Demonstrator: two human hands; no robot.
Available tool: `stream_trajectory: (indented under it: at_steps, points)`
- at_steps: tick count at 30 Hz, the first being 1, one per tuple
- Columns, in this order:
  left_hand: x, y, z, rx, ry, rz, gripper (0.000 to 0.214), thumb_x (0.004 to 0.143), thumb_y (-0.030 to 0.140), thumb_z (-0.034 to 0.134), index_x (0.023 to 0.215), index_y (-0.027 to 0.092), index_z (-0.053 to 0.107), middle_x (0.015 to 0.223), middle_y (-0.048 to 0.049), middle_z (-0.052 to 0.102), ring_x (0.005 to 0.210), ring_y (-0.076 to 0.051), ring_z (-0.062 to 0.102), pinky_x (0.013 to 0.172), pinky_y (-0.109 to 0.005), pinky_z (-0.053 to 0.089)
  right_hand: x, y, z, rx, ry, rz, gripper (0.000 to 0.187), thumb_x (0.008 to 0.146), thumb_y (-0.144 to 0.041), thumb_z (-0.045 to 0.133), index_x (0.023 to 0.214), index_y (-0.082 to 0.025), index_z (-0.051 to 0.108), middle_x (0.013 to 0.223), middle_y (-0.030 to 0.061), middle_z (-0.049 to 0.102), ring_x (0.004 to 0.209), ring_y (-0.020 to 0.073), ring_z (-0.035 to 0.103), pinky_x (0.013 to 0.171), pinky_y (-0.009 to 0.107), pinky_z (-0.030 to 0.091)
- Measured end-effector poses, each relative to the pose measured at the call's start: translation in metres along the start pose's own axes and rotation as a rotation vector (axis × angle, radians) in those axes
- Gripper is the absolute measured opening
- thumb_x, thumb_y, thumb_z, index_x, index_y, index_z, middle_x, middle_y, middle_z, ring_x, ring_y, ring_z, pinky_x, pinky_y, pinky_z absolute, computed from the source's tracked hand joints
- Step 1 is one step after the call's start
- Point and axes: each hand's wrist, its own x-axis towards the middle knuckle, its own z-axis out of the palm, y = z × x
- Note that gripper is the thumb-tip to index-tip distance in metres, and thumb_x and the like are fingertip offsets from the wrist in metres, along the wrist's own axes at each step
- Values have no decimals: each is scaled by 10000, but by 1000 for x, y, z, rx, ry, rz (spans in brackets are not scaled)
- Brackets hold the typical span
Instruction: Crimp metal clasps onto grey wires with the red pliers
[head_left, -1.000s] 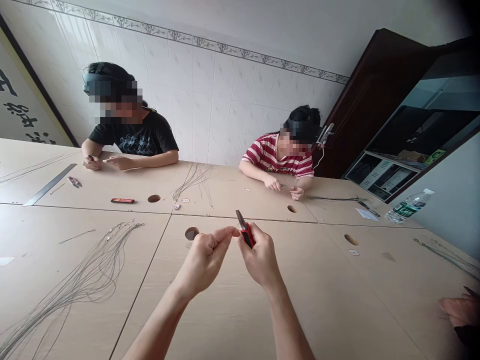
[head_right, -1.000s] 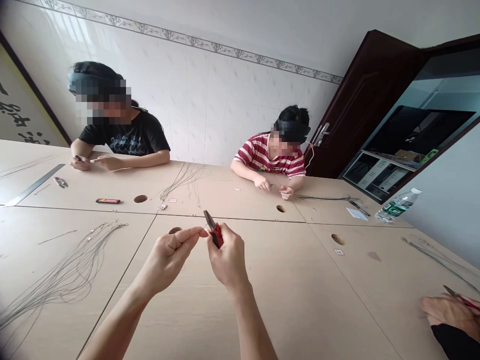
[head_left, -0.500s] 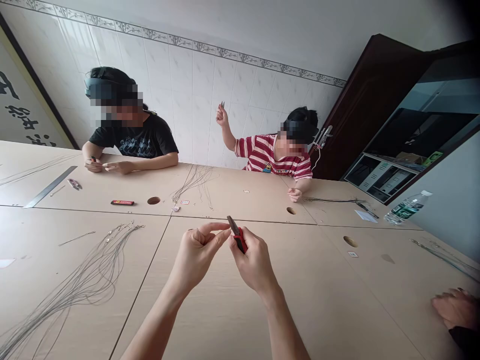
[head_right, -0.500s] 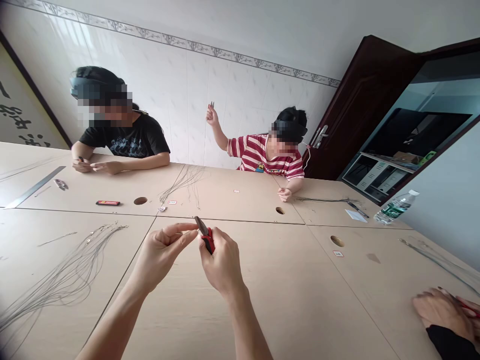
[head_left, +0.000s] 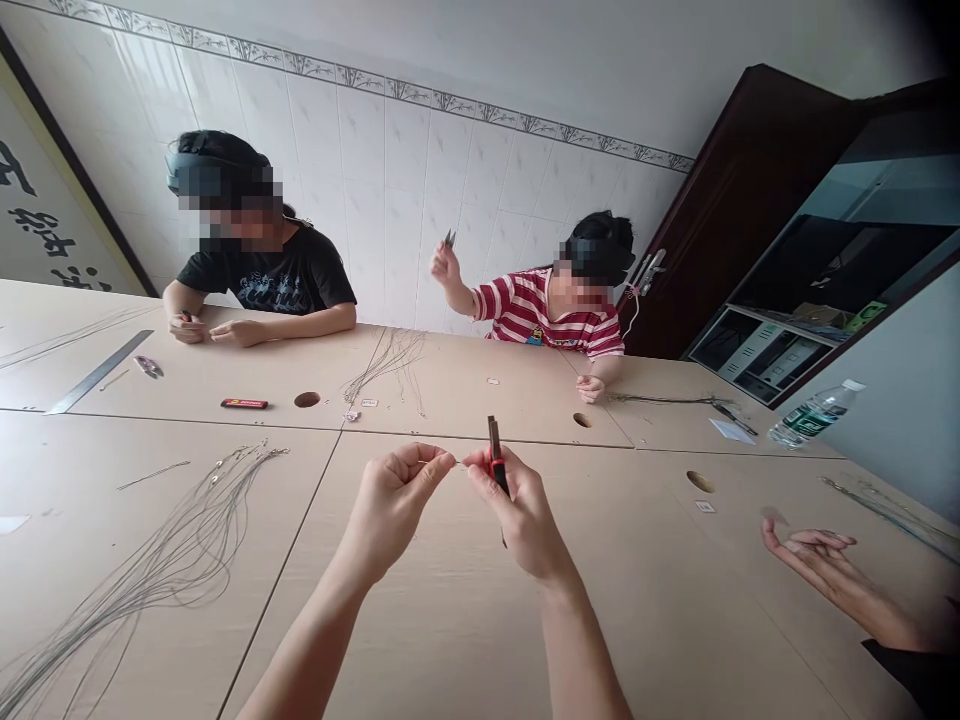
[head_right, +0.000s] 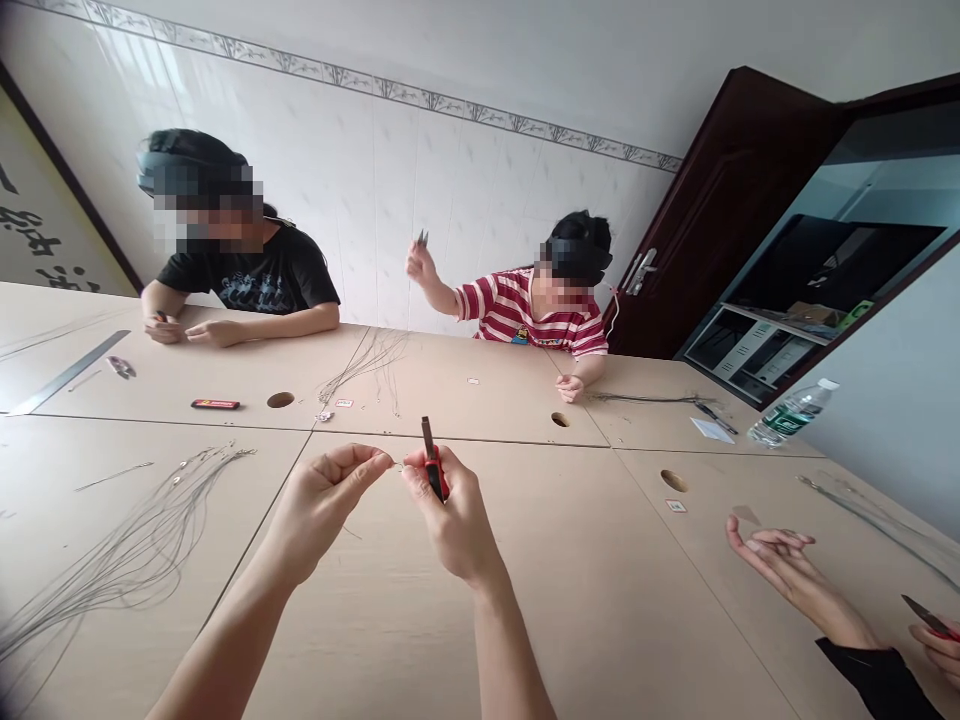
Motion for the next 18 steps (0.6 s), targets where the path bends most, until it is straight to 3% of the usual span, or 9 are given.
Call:
stream_trajectory:
  at_steps: [11,18]
  points:
    - [-2,2,1,11,-21,-19,362,860,505,573,808,153,641,528,87,210,479,-70,133,417,-211,120,-1,2,10,48,-1,-30,278,937,-421,543,775,-205,474,681,-42,356,627,117,324,576,254,294]
    - [0,-4,0,-5,-69,-4,348,838,504,614,842,156,620,561,59,406,475,-59,183,419,-203,149,-1,1,10,45,-18,-26,274,935,-408,555,773,-208,462,649,-56,348,587,105,299,548,247,277]
